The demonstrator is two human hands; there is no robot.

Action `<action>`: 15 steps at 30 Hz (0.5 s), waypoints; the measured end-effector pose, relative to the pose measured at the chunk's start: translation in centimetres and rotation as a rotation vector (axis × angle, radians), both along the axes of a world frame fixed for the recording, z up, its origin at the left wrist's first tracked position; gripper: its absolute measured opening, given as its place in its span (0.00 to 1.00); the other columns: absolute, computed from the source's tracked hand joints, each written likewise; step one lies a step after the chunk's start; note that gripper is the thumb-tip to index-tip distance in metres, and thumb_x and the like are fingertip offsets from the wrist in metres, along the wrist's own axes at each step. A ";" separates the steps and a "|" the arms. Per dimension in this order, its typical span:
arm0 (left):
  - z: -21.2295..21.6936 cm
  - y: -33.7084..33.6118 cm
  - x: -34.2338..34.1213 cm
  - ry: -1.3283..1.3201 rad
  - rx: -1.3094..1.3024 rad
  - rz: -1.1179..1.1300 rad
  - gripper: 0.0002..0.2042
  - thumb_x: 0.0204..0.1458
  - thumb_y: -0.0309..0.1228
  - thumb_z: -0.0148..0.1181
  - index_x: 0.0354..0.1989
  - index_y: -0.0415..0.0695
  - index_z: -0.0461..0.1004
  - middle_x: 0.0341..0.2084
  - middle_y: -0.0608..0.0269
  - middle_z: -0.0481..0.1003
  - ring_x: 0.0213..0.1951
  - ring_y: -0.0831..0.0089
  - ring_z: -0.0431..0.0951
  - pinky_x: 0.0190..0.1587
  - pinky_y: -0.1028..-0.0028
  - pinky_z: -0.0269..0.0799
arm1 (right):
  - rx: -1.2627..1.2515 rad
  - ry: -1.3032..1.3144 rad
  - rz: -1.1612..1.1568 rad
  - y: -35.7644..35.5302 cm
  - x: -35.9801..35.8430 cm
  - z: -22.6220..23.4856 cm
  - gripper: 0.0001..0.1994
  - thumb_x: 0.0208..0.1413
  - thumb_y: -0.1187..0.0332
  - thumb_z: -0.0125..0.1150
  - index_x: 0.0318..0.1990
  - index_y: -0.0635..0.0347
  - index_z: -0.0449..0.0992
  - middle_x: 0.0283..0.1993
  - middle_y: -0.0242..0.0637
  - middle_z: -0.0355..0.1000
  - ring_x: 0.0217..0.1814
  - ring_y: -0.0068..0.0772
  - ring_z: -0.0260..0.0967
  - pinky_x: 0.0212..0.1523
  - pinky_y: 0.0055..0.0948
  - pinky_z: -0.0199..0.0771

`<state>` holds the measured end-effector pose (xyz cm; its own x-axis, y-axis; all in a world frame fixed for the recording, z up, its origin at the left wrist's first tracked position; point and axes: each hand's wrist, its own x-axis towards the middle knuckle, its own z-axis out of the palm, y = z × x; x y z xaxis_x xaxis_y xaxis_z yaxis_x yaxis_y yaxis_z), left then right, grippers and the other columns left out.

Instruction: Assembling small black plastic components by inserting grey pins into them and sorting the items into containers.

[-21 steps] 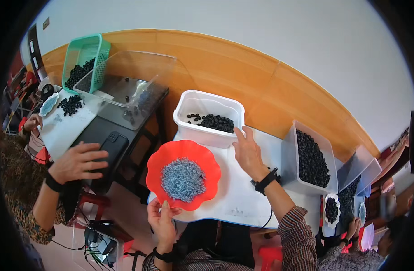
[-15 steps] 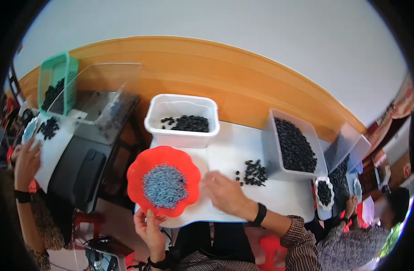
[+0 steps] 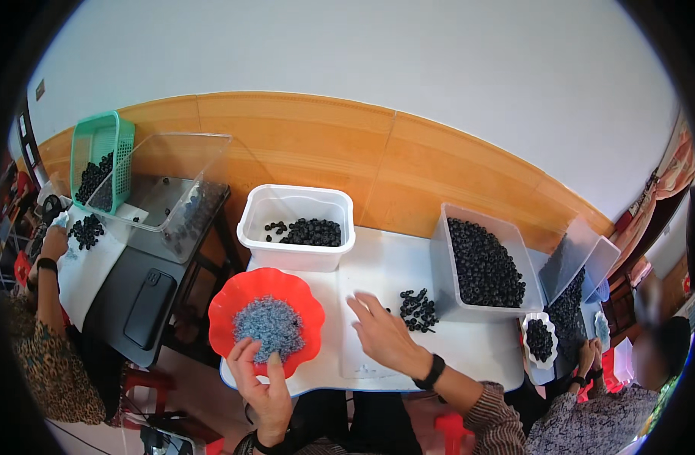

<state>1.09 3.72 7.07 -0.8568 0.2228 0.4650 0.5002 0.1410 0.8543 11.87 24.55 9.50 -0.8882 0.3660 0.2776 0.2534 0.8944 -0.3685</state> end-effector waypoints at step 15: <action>-3.7 -1.0 0.2 -0.064 0.085 -0.055 0.05 0.53 0.17 0.56 0.37 0.34 0.74 0.43 0.54 0.71 0.41 0.70 0.72 0.42 0.75 0.70 | 0.005 0.272 0.069 9.1 -10.4 -2.4 0.05 0.57 0.74 0.54 0.40 0.62 0.67 0.42 0.45 0.64 0.45 0.52 0.67 0.41 0.46 0.72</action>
<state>1.31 2.74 3.37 -0.8731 0.2322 0.4288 0.4492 0.0409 0.8925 1.44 33.69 7.08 -0.8034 0.3056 0.5111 0.0844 0.9080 -0.4103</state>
